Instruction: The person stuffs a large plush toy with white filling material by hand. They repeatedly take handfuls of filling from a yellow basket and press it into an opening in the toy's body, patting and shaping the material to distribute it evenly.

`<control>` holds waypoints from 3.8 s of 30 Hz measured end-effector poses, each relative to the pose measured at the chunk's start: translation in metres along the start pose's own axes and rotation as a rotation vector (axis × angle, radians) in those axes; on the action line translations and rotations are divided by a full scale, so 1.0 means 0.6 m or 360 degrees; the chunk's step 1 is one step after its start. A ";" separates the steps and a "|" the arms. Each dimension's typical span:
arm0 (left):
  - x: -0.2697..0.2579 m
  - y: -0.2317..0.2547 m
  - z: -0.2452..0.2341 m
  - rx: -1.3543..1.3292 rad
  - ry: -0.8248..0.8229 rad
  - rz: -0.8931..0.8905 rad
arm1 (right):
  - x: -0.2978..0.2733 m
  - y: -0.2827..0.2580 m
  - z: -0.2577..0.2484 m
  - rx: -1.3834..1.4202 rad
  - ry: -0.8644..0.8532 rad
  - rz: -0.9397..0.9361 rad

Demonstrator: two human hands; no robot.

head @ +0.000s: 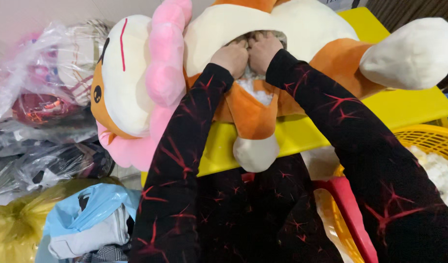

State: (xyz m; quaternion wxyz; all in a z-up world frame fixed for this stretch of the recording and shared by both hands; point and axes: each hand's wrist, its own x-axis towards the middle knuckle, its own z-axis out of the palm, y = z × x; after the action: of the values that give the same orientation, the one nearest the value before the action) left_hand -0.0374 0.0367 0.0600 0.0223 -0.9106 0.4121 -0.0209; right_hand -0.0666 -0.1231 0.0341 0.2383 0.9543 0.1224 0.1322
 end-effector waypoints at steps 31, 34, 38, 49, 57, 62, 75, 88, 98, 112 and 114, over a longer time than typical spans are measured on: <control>-0.149 0.195 -0.088 -0.0336 0.0843 0.0060 | -0.418 0.071 -0.215 0.1163 0.0534 -0.0196; -0.193 0.332 -0.055 -0.0782 0.1013 0.0360 | -0.611 0.137 -0.179 0.1383 0.0212 0.0137; -0.187 0.526 0.008 -0.1150 0.0741 0.0919 | -0.861 0.175 -0.065 0.1452 -0.0499 0.1227; -0.129 0.765 0.178 -0.1312 0.0050 0.1141 | -1.171 -0.034 0.327 0.0969 -0.0498 0.1756; -0.125 0.763 0.238 -0.1478 0.0006 0.1121 | -1.138 -0.046 0.375 0.1816 -0.0398 0.2043; -0.120 0.771 0.234 -0.1792 -0.0226 0.1087 | -1.108 0.041 0.153 0.1572 -0.0368 0.1605; -0.218 0.512 -0.044 -0.1473 0.0923 0.0805 | -0.662 0.112 -0.234 0.1657 0.0320 0.0866; -0.126 0.079 -0.099 -0.0343 0.1168 0.0197 | -0.086 -0.009 -0.087 0.1103 0.0411 0.0208; -0.049 0.023 -0.007 -0.0037 0.0288 0.0218 | -0.089 -0.046 -0.072 0.0882 0.0293 0.0367; -0.068 0.004 -0.039 -0.0598 0.0836 0.0334 | -0.089 -0.002 -0.082 0.0729 0.0259 0.0216; -0.073 0.008 -0.051 -0.0673 0.1013 0.0344 | -0.117 -0.003 -0.117 0.0812 0.0214 0.0257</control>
State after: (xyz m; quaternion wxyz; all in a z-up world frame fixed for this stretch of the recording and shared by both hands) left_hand -0.0715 0.0657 0.0897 -0.2926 -0.7944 0.4871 -0.2144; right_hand -0.1544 -0.1125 0.0794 -0.0297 0.9793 0.0907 0.1787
